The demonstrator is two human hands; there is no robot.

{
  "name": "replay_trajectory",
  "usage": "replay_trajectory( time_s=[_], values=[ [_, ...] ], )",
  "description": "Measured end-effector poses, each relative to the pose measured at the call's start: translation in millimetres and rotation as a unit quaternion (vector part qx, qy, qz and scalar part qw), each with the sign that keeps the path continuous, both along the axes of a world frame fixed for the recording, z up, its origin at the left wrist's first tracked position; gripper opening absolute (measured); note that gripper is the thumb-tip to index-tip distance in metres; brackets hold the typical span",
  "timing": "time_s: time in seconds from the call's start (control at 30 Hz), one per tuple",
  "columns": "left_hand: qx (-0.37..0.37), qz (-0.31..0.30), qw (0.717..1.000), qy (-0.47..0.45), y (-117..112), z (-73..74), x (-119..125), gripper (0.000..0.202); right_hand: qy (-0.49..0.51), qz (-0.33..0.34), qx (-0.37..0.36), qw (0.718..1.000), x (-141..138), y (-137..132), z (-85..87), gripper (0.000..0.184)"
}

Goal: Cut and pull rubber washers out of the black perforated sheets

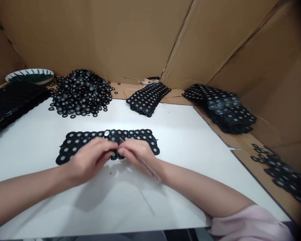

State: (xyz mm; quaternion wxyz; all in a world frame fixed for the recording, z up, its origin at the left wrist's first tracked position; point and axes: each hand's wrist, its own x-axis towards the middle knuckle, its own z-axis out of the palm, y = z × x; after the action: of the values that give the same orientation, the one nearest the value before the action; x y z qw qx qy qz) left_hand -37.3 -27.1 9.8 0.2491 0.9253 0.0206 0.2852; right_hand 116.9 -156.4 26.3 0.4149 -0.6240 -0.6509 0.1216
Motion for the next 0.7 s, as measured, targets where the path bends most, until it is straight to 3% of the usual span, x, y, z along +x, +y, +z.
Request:
replay_trajectory(
  time_s=[0.07,0.17,0.27,0.37,0.43,0.53,0.63,0.7],
  values=[
    [0.057,-0.064,0.996,-0.015,-5,-2.7,-6,0.034,-0.05,0.031,0.055,0.997,-4,-3,-1.9,0.024],
    [0.074,-0.038,0.994,-0.069,-11,0.8,-9,0.032,-0.095,0.041,0.119,0.987,-6,-5,-5.7,0.022],
    [0.034,-0.024,0.996,-0.073,-16,7.8,-6,0.024,-0.124,0.063,0.138,0.981,-7,-3,-9.3,0.017],
    [-0.016,-0.041,0.997,-0.06,-12,10.4,-1,0.03,-0.132,0.05,0.164,0.976,-6,-1,-6.0,0.01],
    [-0.018,0.003,0.999,-0.033,-3,8.2,5,0.039,-0.155,-0.002,0.182,0.971,1,-2,3.6,0.007],
    [0.018,0.115,0.99,0.076,14,0.3,14,0.041,-0.218,-0.14,0.159,0.953,28,-18,25.6,0.004],
    [0.027,0.119,0.979,0.16,26,-6.6,20,0.037,-0.27,-0.346,0.13,0.889,74,-63,41.9,0.006],
    [-0.005,0.101,0.98,0.174,28,-6.9,21,0.034,-0.294,-0.431,0.094,0.848,108,-107,43.7,0.009]
  ],
)
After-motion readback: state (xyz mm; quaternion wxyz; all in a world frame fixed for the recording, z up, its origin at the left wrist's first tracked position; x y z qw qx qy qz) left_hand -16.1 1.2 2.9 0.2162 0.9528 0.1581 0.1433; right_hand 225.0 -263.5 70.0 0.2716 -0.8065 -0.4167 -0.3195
